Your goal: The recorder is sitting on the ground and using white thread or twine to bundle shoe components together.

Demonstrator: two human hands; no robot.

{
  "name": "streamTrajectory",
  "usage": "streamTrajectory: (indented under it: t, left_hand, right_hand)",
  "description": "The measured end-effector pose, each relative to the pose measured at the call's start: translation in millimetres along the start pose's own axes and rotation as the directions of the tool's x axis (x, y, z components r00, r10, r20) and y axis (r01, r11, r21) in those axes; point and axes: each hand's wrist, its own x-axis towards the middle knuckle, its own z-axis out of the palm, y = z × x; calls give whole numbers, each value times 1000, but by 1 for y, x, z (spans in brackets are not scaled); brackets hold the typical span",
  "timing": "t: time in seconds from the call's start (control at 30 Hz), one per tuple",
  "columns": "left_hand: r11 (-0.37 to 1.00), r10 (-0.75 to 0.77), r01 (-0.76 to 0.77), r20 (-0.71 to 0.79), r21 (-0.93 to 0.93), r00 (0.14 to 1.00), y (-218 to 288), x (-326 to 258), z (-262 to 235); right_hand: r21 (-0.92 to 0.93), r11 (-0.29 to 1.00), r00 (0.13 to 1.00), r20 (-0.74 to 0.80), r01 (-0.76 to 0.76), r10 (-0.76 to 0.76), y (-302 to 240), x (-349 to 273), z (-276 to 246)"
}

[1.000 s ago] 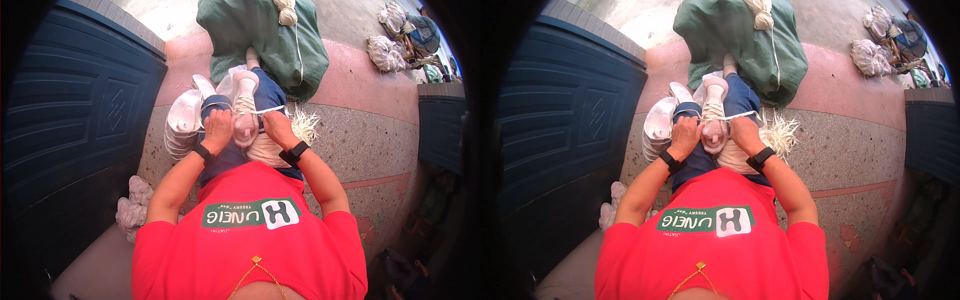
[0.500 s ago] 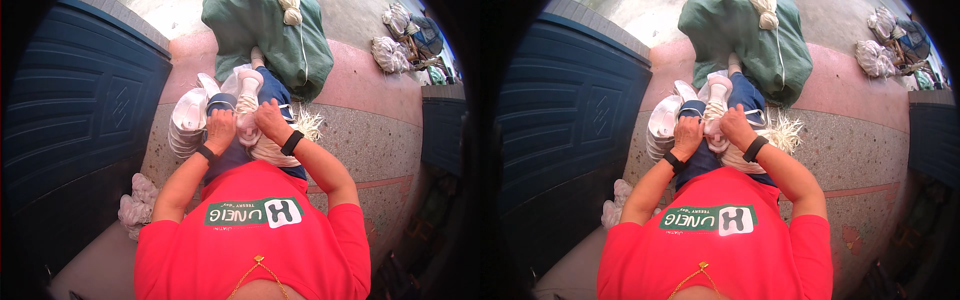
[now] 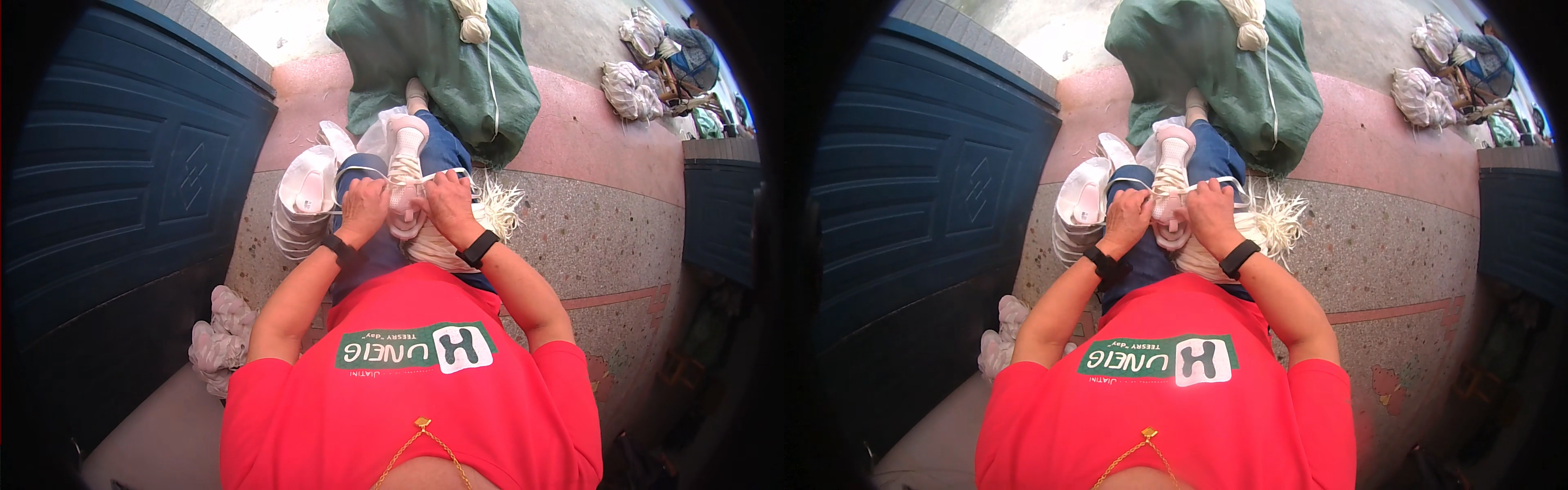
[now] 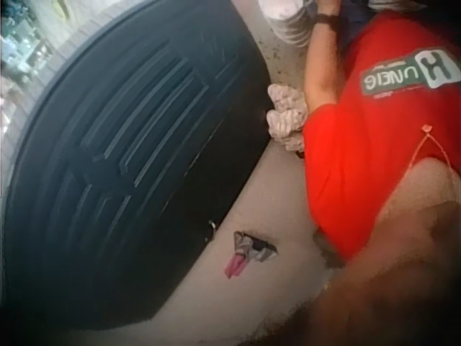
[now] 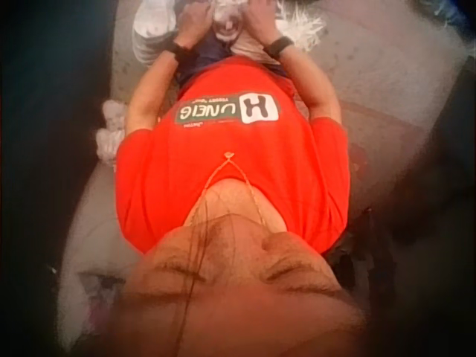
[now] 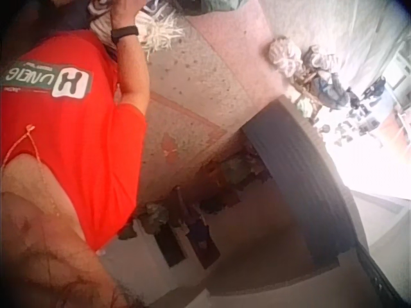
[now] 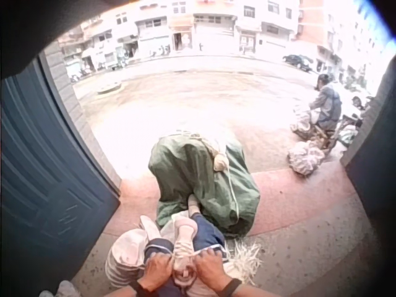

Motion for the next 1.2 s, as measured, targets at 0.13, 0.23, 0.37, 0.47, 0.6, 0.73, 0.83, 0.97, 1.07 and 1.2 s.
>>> streamTrajectory:
  t: [0.13, 0.23, 0.37, 0.47, 0.6, 0.73, 0.83, 0.97, 1.07, 1.2]
  left_hand:
    - [992, 115, -123, -148, -42, 982, 1, 9, -11]
    - [966, 257, -257, -188, 28, 948, 9, 23, -23]
    - [912, 372, -373, 36, 170, 927, 2, 30, -25]
    - [869, 381, -405, 138, 282, 914, -3, 34, -30]
    - [817, 390, -399, 111, 417, 914, 3, 32, -34]
    - [895, 250, -249, 45, 370, 967, 2, 25, -36]
    - [973, 135, -131, -7, 191, 991, 4, 23, -37]
    - [998, -25, 24, -8, -54, 1000, -9, 12, -14]
    - [994, -66, 70, 59, -84, 996, -8, 18, -10]
    - [994, -69, 73, 49, -83, 996, -7, 16, -6]
  right_hand:
    - [-55, 990, 989, 71, -130, 133, 6, -9, 9]
    - [29, 981, 979, 70, -193, 191, 12, -10, 22]
    - [260, 943, 975, -20, -208, 221, 11, -10, 32]
    - [261, 964, 992, -91, -56, 83, 13, -10, 32]
    - [-64, 993, 993, 66, 104, -99, 9, 0, 23]
    - [-186, 962, 977, 114, 199, -180, 2, 13, 0]
    - [-67, 967, 964, -81, 247, -252, 12, 9, 5]
    - [298, 900, 885, -434, 318, -170, 7, 31, -46]
    - [732, 640, 875, -445, 233, 191, 8, 51, -145]
    - [814, 409, 772, -551, 412, 317, 8, 50, -222]
